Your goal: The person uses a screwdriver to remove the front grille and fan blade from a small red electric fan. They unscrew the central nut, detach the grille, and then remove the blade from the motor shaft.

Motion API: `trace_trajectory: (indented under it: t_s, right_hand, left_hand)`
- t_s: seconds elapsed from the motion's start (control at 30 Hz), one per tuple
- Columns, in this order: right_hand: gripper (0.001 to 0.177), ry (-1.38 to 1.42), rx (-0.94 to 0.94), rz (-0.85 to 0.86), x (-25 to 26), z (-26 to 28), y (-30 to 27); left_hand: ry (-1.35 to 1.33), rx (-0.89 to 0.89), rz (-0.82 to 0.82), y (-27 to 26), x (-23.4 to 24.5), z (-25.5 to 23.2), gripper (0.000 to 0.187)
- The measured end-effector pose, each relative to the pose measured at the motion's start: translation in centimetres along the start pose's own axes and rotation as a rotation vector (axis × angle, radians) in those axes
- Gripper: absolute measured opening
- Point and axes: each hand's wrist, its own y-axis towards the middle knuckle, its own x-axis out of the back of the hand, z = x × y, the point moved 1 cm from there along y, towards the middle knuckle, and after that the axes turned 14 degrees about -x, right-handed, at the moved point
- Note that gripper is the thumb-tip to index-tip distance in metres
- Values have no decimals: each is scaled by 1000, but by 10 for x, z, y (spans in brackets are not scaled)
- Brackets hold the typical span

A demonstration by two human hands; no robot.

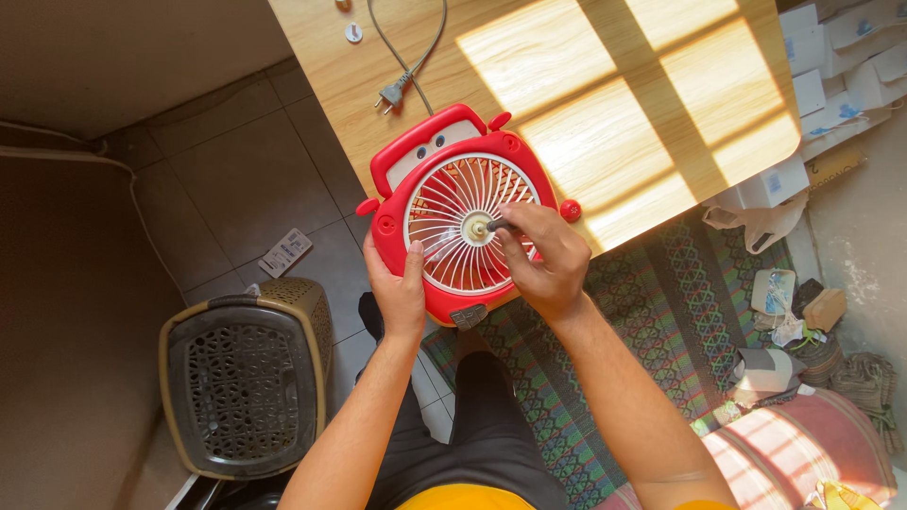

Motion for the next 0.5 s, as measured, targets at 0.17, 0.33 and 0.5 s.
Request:
trace_trajectory:
  t_s: [0.17, 0.33, 0.5]
  right_hand:
    - [23, 182, -199, -80, -6, 0, -12]
    - [20, 507, -428, -110, -17, -16, -14]
    - [19, 461, -398, -16, -11, -17, -16]
  left_hand:
    - [-24, -4, -12, -1, -1, 1, 59]
    - [-41, 29, -24, 1, -1, 2, 59]
    - [22, 4, -16, -1, 0, 1, 59]
